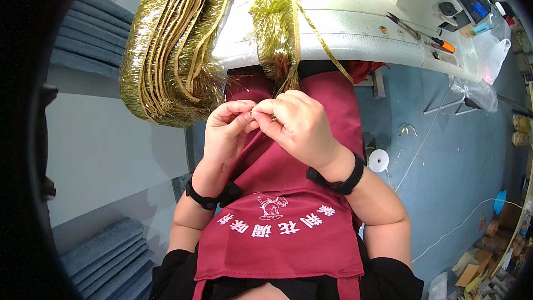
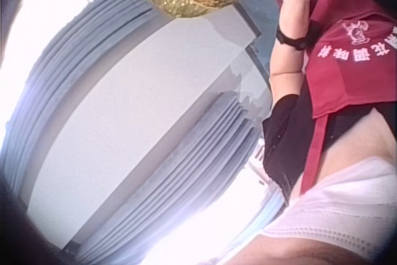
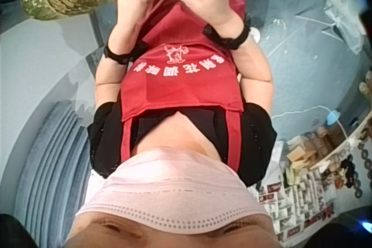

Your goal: The person threads a sewing machine with gold thread, winds the bobbin, and prepares the machine for sewing. They guide the thread through the machine's tensioners and needle area, then wind the bobbin and place it into the machine.

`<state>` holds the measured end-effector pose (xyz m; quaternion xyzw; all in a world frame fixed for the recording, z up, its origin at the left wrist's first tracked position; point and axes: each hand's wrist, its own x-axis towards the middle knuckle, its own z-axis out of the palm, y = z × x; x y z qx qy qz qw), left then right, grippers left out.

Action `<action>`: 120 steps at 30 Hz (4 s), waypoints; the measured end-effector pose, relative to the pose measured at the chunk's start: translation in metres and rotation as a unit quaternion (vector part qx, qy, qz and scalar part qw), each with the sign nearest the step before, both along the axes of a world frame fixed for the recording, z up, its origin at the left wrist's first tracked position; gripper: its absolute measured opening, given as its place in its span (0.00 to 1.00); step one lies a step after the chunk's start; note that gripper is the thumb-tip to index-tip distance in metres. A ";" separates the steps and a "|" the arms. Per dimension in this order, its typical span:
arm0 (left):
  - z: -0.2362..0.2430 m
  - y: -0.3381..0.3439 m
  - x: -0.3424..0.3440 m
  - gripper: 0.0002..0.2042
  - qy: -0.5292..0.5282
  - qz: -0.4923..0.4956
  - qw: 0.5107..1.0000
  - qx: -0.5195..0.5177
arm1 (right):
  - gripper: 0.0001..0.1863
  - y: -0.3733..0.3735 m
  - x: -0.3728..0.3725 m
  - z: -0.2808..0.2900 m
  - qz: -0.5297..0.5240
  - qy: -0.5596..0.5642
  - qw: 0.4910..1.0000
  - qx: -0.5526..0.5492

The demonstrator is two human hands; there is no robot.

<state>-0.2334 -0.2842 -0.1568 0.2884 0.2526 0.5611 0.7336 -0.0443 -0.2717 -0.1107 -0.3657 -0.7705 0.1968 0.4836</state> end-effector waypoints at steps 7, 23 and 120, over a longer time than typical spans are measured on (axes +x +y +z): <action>0.012 -0.013 0.007 0.16 0.010 -0.017 1.000 -0.012 | 0.11 -0.001 -0.002 -0.008 -0.058 -0.068 0.990 0.113; 0.009 -0.004 0.001 0.11 -0.008 -0.011 0.997 -0.079 | 0.09 -0.002 0.004 -0.011 -0.049 -0.076 0.995 0.044; 0.035 -0.001 -0.008 0.13 0.517 0.064 0.813 0.261 | 0.04 0.003 0.006 -0.001 -0.062 -0.110 0.992 0.008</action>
